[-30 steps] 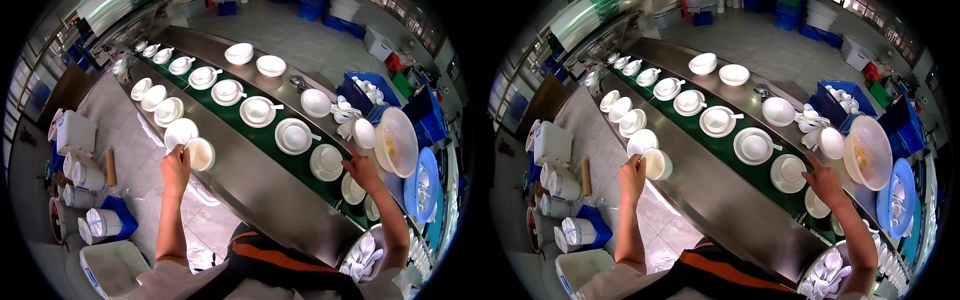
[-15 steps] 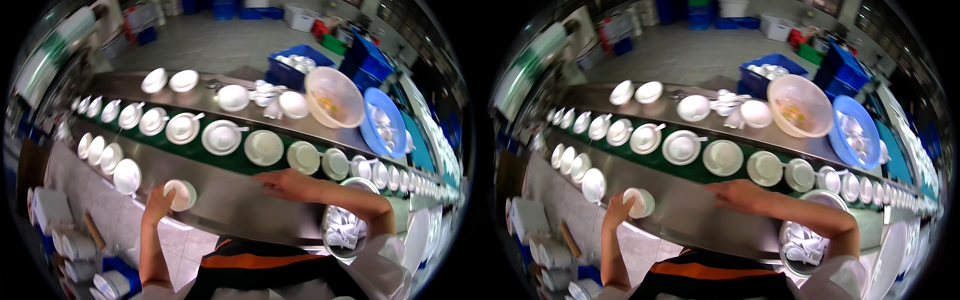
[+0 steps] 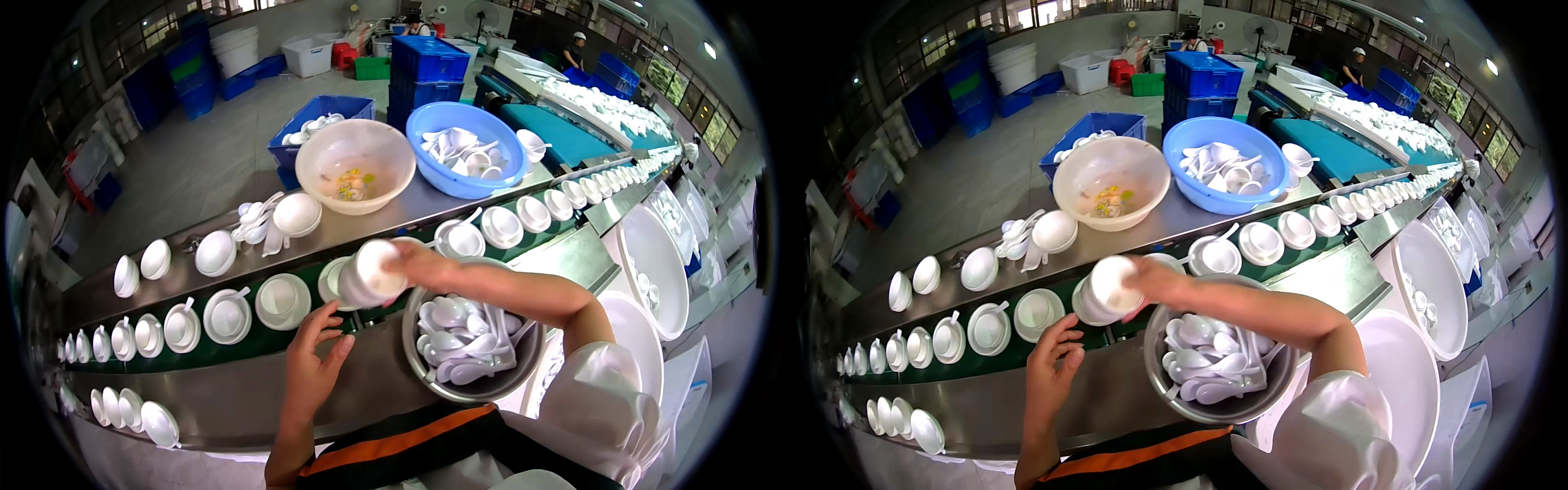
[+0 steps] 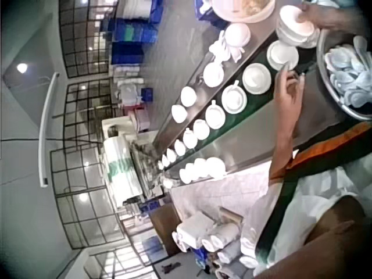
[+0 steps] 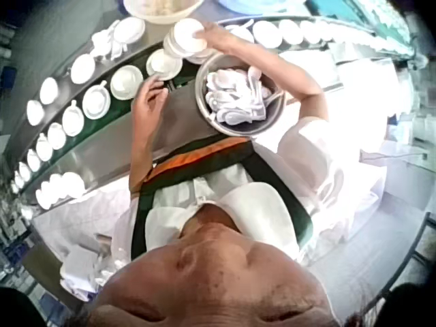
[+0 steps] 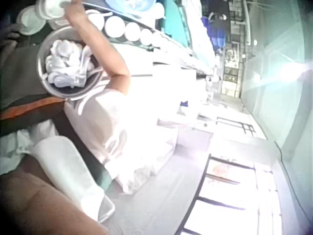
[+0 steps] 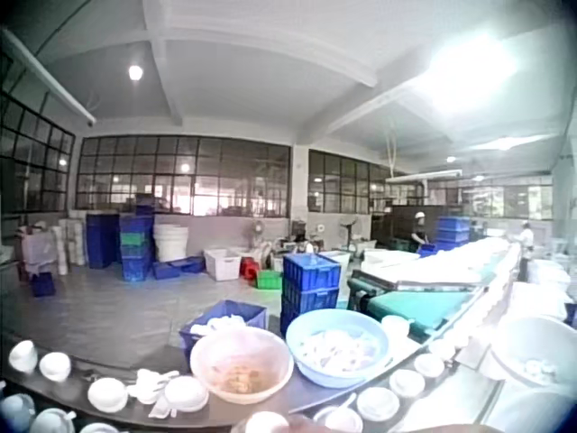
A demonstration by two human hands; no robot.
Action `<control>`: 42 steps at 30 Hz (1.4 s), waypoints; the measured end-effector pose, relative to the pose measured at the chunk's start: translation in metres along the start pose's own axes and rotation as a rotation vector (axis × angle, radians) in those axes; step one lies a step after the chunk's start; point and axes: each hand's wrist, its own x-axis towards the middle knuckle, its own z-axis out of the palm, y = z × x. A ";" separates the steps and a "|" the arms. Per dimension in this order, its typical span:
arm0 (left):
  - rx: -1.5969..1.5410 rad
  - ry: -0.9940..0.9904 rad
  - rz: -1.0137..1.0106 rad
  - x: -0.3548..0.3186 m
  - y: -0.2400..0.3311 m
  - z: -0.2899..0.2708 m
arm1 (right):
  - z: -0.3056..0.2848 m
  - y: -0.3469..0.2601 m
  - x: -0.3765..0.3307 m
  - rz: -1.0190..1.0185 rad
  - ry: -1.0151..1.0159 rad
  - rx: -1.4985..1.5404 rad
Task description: The person operates a plastic film wrapping machine to seal plastic bowls and then places plastic spoons onto the sealed bowls moving along a conveyor belt.
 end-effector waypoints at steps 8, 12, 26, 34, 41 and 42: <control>0.242 -0.291 0.096 0.017 0.021 0.090 | -0.215 -0.052 0.023 -0.243 0.675 0.024; 0.484 -0.512 0.310 0.034 0.022 0.120 | -0.246 -0.043 0.010 -0.241 0.777 -0.012; 0.788 -0.972 0.242 0.040 -0.014 0.159 | -0.129 0.029 -0.204 -0.428 -0.368 -1.725; 0.507 -0.866 0.017 0.054 0.010 0.131 | -0.201 -0.036 -0.183 -0.374 0.231 -1.115; 0.283 -0.185 -0.224 0.132 -0.021 0.147 | -0.342 0.011 -0.088 -0.345 0.589 -1.363; 0.195 -0.193 -0.374 0.137 -0.033 0.148 | -0.347 0.020 -0.078 -0.358 0.513 -1.417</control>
